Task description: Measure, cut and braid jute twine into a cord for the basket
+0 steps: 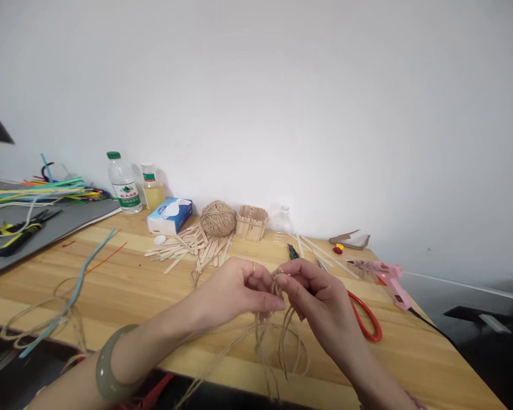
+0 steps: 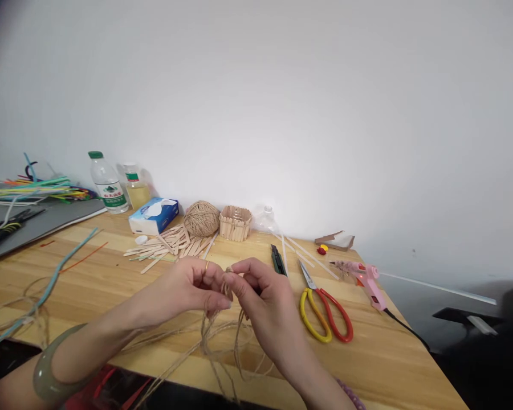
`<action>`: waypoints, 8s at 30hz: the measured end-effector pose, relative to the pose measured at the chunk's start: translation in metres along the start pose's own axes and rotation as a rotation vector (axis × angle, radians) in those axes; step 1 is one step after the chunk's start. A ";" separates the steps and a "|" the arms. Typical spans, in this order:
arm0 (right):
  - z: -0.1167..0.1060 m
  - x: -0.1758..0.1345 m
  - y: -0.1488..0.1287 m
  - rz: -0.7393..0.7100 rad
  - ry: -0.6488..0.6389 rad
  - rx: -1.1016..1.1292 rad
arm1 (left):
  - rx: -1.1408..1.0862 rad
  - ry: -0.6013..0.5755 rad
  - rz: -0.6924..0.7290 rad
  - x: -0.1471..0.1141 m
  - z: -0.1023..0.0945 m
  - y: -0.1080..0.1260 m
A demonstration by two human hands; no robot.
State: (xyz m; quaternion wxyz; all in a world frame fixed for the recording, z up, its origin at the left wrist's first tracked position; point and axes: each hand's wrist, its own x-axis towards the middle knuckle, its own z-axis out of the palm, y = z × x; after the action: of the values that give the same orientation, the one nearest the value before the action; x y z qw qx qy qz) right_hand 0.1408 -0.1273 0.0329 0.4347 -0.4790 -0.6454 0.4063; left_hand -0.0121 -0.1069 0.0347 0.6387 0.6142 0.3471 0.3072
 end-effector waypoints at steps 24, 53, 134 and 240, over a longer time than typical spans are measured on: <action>0.003 0.003 0.005 0.180 -0.393 0.181 | -0.173 0.173 0.043 0.006 0.002 -0.008; -0.007 0.008 -0.001 0.190 -0.263 -0.087 | -0.063 0.200 0.193 0.006 -0.006 -0.010; 0.002 -0.010 0.002 0.145 -0.175 0.223 | 0.045 0.223 0.294 0.001 0.004 -0.014; 0.003 -0.005 0.009 0.011 -0.298 -0.148 | 0.413 -0.067 0.194 0.012 -0.017 0.015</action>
State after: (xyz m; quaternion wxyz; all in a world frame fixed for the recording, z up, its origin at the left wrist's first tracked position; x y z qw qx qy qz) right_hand 0.1416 -0.1309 0.0227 0.2955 -0.4474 -0.7283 0.4267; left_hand -0.0185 -0.0863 0.0489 0.4779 0.7723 0.3204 0.2691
